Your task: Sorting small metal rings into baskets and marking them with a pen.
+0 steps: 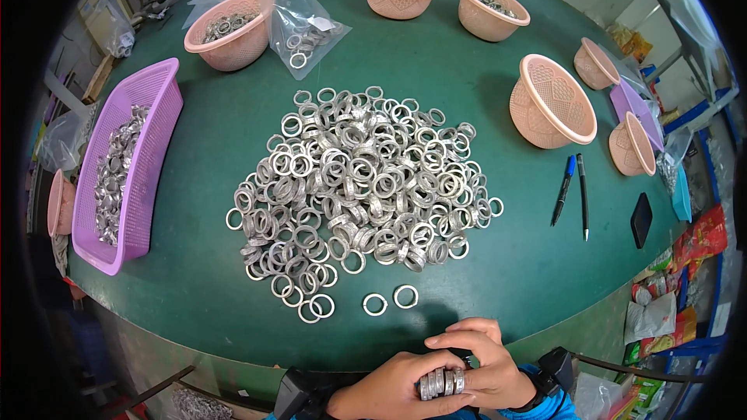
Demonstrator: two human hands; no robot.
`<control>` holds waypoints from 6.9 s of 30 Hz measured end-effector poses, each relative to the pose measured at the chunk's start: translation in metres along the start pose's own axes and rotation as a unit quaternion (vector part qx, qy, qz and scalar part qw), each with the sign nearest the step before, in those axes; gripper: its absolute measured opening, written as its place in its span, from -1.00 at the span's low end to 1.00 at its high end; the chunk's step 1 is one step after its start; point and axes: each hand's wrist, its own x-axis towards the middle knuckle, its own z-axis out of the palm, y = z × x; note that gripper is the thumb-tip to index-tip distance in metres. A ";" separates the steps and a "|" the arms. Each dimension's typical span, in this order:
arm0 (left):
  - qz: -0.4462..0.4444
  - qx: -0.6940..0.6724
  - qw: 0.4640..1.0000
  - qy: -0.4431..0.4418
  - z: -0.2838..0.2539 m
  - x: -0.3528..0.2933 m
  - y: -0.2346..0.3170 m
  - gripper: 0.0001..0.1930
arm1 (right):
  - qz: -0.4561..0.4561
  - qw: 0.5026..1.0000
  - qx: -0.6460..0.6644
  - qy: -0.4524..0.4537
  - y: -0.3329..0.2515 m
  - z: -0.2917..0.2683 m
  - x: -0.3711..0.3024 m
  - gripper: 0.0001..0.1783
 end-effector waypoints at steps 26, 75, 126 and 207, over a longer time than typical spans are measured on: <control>0.168 0.306 0.937 -0.027 -0.012 0.000 -0.017 -0.70 | 0.130 0.966 0.206 -0.085 -0.005 -0.003 0.006 -0.76; 0.026 -0.017 0.999 0.017 0.004 -0.001 0.004 -0.65 | -0.089 0.987 -0.118 0.055 0.010 0.009 -0.008 -0.88; 0.233 0.338 0.910 -0.050 -0.012 -0.007 -0.024 -0.76 | -0.002 0.984 0.178 -0.007 -0.004 0.006 0.007 -0.80; 0.121 0.159 0.979 0.033 -0.001 -0.007 0.001 -0.65 | -0.075 0.990 -0.119 -0.003 0.006 0.009 -0.015 -0.79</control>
